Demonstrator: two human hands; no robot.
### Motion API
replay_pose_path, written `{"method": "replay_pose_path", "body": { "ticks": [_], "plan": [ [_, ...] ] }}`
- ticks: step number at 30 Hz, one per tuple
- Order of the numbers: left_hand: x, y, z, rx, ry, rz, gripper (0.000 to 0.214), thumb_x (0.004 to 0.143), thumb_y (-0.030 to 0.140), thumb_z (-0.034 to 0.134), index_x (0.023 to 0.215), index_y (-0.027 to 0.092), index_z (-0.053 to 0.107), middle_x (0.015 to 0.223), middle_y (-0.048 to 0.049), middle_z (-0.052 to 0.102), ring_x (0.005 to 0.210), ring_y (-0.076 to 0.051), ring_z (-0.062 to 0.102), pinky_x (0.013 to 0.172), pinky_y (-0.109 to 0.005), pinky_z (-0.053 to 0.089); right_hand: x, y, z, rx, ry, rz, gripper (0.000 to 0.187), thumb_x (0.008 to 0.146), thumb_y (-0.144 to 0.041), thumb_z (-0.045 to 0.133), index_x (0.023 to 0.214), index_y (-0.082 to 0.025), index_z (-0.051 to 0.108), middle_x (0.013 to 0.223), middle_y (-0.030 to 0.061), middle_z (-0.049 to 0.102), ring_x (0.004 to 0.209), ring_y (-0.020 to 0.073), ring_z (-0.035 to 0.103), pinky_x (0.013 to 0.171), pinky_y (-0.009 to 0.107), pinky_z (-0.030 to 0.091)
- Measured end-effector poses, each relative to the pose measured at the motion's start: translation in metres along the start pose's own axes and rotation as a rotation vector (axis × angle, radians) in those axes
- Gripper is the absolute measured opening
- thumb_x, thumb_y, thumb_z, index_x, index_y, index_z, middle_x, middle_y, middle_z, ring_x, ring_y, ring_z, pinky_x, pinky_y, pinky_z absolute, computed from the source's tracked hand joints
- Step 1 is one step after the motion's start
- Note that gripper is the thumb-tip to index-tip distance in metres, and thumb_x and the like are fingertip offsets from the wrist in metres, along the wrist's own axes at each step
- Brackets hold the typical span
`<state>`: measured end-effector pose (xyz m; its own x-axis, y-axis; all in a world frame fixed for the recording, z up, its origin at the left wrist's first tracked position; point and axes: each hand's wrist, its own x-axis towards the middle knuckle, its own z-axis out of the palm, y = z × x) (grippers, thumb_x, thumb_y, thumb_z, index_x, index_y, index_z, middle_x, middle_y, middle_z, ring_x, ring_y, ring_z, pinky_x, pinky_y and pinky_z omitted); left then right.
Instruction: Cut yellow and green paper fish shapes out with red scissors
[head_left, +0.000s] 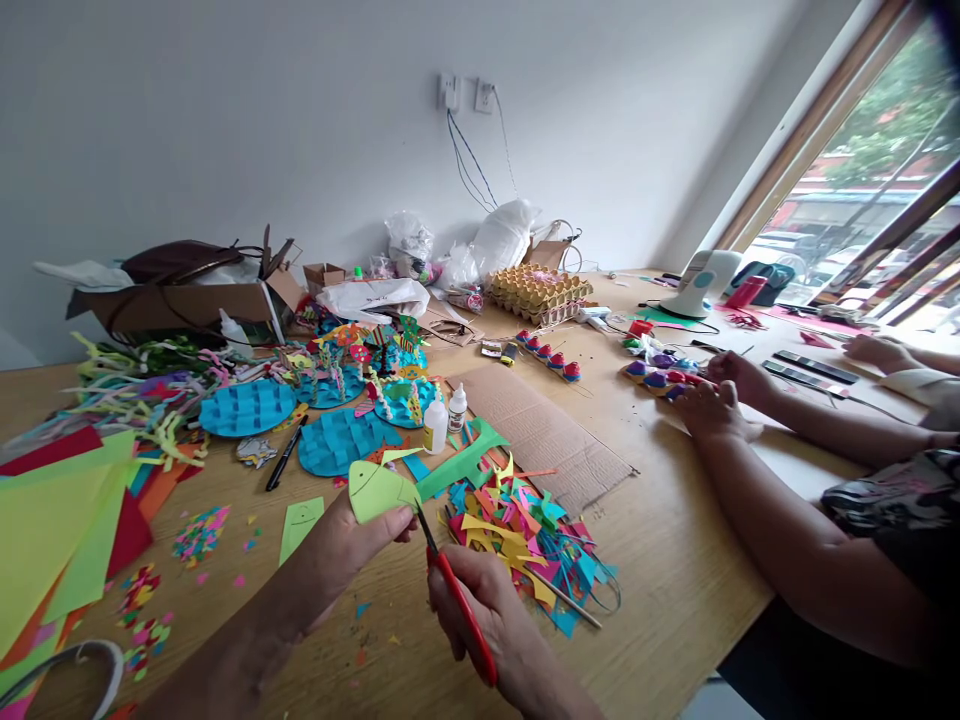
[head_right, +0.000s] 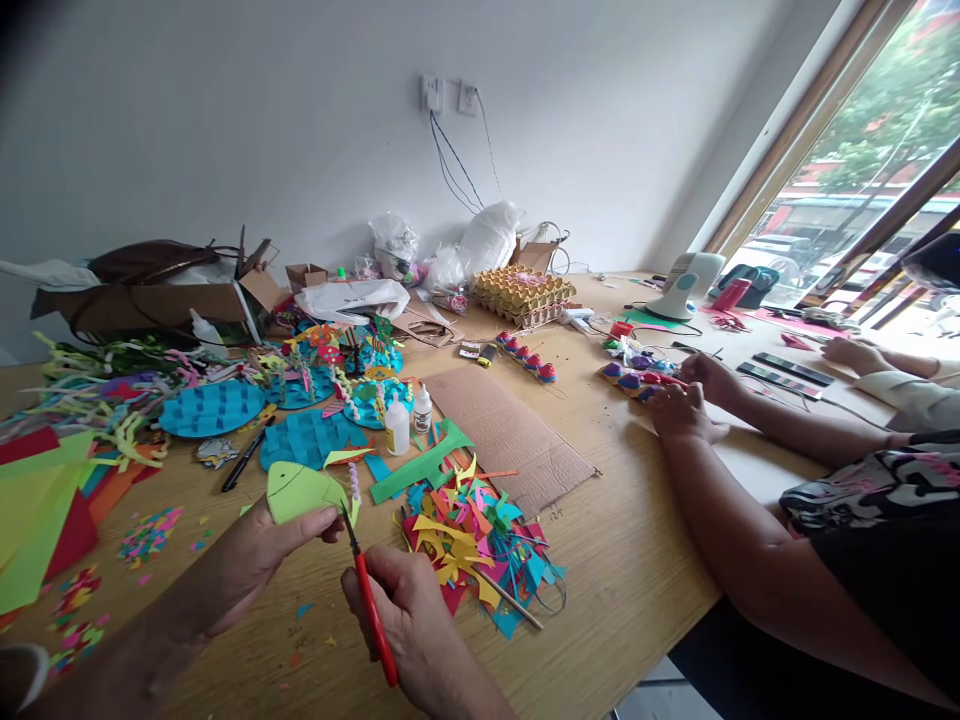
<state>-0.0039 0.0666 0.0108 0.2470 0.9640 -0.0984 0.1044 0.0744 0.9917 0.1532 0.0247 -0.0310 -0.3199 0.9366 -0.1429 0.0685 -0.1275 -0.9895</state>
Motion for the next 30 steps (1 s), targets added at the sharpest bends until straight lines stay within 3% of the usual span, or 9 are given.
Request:
{"method": "replay_pose_path", "body": {
  "ticks": [10,30],
  "plan": [
    [0.000,0.009,-0.001,-0.056,-0.038,-0.077,0.013,0.069,0.030,0.059,0.068,0.018,0.058,0.063,0.0017,0.059,0.065,-0.016,0.054,0.066,-0.028,0.044,-0.001,0.000,0.000,-0.034,-0.027,-0.060,0.021,0.078,-0.022,0.041,0.056,-0.018,0.040,0.048,-0.0060,0.035,0.043,0.0071,0.031,0.038,0.017,0.024],
    [0.004,0.014,-0.006,0.037,-0.114,-0.108,0.013,0.068,0.030,0.056,0.065,0.018,0.057,0.063,0.0016,0.058,0.065,-0.015,0.051,0.064,-0.028,0.041,-0.001,0.002,-0.003,-0.138,-0.015,-0.050,0.024,0.081,-0.024,0.042,0.058,-0.018,0.038,0.052,-0.0064,0.027,0.047,0.0070,0.027,0.041,0.019,0.019]
  ]
}}
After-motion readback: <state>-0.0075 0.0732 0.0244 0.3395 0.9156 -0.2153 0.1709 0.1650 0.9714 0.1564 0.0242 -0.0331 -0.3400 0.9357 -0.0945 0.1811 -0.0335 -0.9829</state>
